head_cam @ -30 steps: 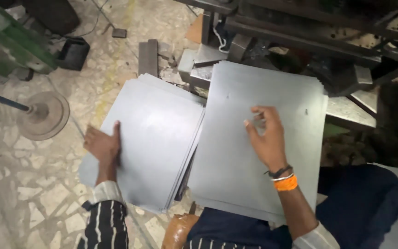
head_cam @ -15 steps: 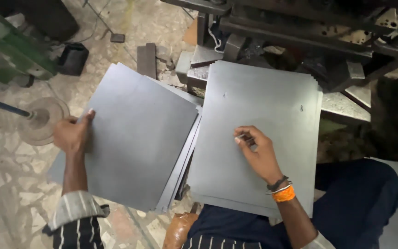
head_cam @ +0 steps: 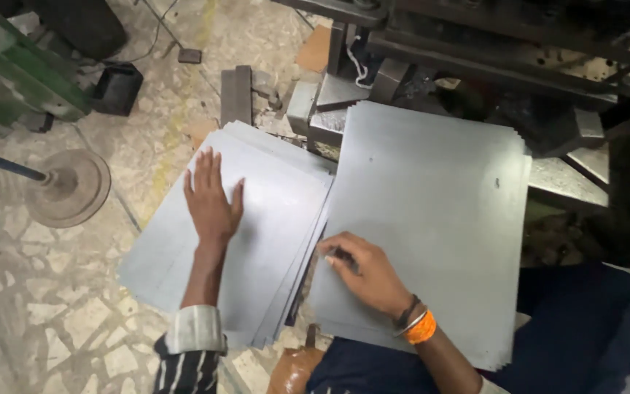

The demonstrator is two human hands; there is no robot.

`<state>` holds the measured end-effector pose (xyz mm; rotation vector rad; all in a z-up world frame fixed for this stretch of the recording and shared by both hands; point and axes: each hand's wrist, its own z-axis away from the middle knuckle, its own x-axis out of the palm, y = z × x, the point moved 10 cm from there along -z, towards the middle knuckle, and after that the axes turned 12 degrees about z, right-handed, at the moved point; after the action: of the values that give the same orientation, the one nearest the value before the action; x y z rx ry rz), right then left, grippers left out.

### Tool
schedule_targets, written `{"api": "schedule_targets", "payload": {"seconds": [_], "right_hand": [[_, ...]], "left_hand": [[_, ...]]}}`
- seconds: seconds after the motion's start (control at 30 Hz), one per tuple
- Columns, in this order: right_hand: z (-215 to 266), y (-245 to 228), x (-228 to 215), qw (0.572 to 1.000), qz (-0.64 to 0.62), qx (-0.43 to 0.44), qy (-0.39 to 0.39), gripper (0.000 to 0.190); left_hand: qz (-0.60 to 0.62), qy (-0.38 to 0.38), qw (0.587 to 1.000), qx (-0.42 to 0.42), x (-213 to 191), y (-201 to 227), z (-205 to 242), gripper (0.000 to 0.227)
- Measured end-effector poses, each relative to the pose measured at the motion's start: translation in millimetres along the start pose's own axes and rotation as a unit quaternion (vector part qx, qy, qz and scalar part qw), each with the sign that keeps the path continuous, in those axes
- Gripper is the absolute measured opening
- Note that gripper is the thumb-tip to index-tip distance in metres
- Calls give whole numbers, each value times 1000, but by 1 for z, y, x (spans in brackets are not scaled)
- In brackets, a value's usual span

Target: Picking up metal sheets, placing them into a stamping press, and stacking the processed sheets.

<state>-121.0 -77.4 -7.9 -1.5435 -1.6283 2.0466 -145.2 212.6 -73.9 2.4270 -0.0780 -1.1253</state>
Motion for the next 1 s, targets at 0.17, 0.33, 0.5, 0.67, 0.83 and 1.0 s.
{"api": "schedule_targets", "payload": {"seconds": [0.17, 0.33, 0.5, 0.67, 0.83, 1.0], "right_hand": [[-6, 6, 13, 997, -74, 23, -8, 14], [-2, 23, 12, 989, -135, 54, -12, 16], [-3, 18, 13, 991, -128, 49, 5, 16], [-2, 21, 14, 985, -149, 86, 0, 18], [-23, 34, 27, 981, -174, 78, -34, 39], [-3, 32, 18, 969, -221, 88, -62, 83]], "left_hand": [[-96, -92, 955, -263, 64, -197, 34, 111], [-115, -83, 934, -329, 10, -308, 0, 144], [-60, -38, 793, -605, -35, -358, 92, 135], [12, 64, 898, -435, -84, -316, 50, 62], [208, 108, 888, -396, -114, -239, -15, 44], [295, 21, 865, -404, -59, -149, -33, 39]]}}
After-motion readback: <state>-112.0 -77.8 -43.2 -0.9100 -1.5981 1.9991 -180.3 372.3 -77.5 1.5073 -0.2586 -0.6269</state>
